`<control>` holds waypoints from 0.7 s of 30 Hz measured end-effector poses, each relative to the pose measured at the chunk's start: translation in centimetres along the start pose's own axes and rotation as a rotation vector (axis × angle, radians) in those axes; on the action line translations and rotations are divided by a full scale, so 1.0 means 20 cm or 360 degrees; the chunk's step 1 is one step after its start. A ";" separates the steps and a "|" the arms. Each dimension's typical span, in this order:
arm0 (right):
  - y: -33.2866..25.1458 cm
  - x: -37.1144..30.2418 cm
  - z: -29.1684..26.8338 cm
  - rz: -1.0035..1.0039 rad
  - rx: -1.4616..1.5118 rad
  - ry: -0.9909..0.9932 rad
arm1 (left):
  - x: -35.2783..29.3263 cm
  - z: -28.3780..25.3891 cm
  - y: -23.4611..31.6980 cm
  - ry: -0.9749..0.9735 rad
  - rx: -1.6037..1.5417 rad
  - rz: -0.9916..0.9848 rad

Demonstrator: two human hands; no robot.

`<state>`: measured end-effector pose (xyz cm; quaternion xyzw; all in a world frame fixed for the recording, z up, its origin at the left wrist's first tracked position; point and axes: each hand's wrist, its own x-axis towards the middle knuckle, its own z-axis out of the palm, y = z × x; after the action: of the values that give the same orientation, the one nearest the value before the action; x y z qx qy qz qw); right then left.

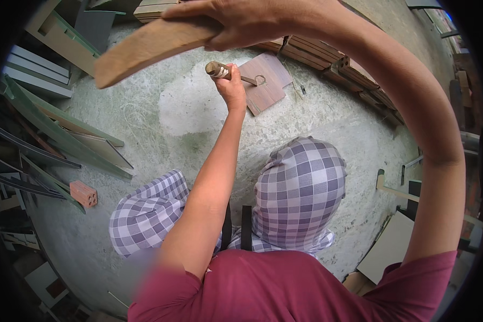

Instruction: The recorder uses a chisel and a wooden mallet to carve a circular indent into a piece of wood.

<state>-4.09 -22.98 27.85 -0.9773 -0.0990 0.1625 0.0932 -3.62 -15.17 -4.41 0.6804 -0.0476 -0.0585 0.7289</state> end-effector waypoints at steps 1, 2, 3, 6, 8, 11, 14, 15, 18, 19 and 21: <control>-0.02 -0.01 -0.02 -0.0026 0.0072 0.0058 | -0.02 0.01 0.00 -0.0008 -0.0005 -0.0001; 0.02 0.02 0.13 -0.0122 0.0079 0.0465 | -0.03 0.02 0.01 -0.0011 -0.0019 -0.0028; 0.06 0.04 0.28 -0.0205 0.0064 0.0875 | -0.04 0.05 0.02 -0.0029 -0.0051 -0.0048; 0.18 -0.02 0.51 0.0153 -0.0101 0.0291 | -0.01 0.05 -0.07 -0.0046 -0.0069 -0.0010; 0.21 0.00 0.54 0.0261 -0.0207 0.0110 | 0.01 0.05 -0.09 -0.0032 -0.0119 0.0024; 0.14 -0.05 0.48 0.0330 -0.0215 0.0094 | -0.04 0.06 -0.06 -0.0058 -0.0211 -0.0095; -0.02 -0.15 0.43 0.0529 0.0466 0.0446 | 0.01 0.00 -0.06 0.0102 -0.0152 0.0113; -0.07 -0.18 0.45 0.0518 0.0635 0.0674 | 0.06 -0.03 -0.11 0.0202 -0.0139 0.0249; -0.11 -0.35 0.40 0.0603 0.0974 0.0699 | 0.02 0.00 0.01 0.0142 -0.0093 0.0099; -0.12 -0.38 0.38 0.0698 0.1086 0.0845 | 0.02 -0.02 0.09 0.0082 -0.0141 -0.0027; -0.27 -0.46 0.33 0.0666 0.1001 0.1302 | 0.07 -0.03 0.03 0.0003 -0.0264 -0.0029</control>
<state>-15.67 -18.74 25.60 -0.8846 0.1948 -0.1933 0.3770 -2.14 -14.75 -3.82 0.6181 -0.0358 -0.0684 0.7823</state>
